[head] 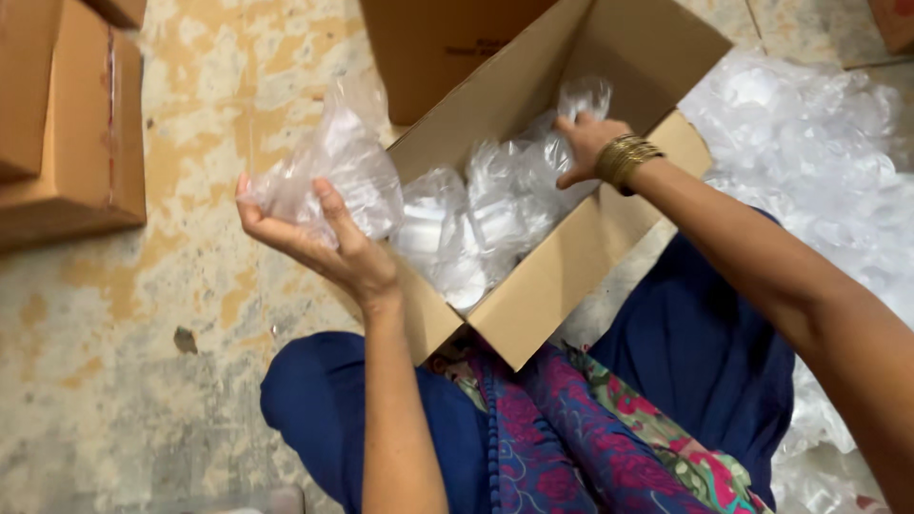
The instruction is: The person sits on the floor and packs plastic-wrapped items one at a time into an open cardboard box, arranging them inside. They also seal a closed cardboard box using a roll of tape before continuing to fill the open box.
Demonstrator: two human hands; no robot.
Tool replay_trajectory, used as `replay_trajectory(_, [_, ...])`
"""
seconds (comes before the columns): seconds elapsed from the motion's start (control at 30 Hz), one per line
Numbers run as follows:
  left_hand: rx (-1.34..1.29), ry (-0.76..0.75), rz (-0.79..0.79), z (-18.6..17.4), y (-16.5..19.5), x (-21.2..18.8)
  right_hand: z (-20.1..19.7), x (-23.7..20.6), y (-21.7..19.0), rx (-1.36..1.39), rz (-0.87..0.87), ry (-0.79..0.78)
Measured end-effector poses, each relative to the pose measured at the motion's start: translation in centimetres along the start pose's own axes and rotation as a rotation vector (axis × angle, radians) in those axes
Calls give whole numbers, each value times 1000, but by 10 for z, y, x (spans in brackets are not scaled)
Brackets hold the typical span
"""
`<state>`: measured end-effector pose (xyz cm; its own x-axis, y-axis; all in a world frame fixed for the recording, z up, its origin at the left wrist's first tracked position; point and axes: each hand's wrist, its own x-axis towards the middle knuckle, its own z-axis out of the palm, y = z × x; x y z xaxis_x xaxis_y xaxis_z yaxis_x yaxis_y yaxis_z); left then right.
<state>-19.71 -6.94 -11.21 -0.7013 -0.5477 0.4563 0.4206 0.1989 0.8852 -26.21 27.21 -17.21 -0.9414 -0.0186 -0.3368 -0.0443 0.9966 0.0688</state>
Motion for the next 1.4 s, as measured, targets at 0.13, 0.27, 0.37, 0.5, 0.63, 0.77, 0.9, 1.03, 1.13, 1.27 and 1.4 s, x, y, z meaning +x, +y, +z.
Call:
replay_trajectory(0.13, [23,23,-4,-17,-6,12,40,26,-70,28,-65,-510])
replay_trajectory(0.27, [-15,32,7,-27,-11,18,50,26,-78,71,-19,-658])
replay_trajectory(0.37, [-32,34,14,-31,-15,21,45,20,-71,74,-230,-426])
replay_trajectory(0.5, [-41,25,-39,-30,-17,22,51,-2,-106,429,-325,-284])
replay_trajectory(0.63, [-38,7,-52,-24,-15,22,85,-4,-152,338,-285,-158])
replay_trajectory(0.77, [-62,20,-32,-25,-18,21,84,10,-114,425,-329,-100])
replay_trajectory(0.9, [-55,46,-39,-31,-27,24,31,11,-42,765,97,-224])
replay_trajectory(1.03, [-51,42,-61,-26,-30,24,-9,18,-2,335,350,-231])
replay_trajectory(1.13, [-62,22,-62,-20,-27,22,1,39,-13,-174,163,-362])
replay_trajectory(1.27, [-60,27,-66,-21,-23,22,26,56,-46,-329,-4,-481])
replay_trajectory(1.4, [-47,49,-79,-26,-24,27,26,60,-65,-237,8,-415])
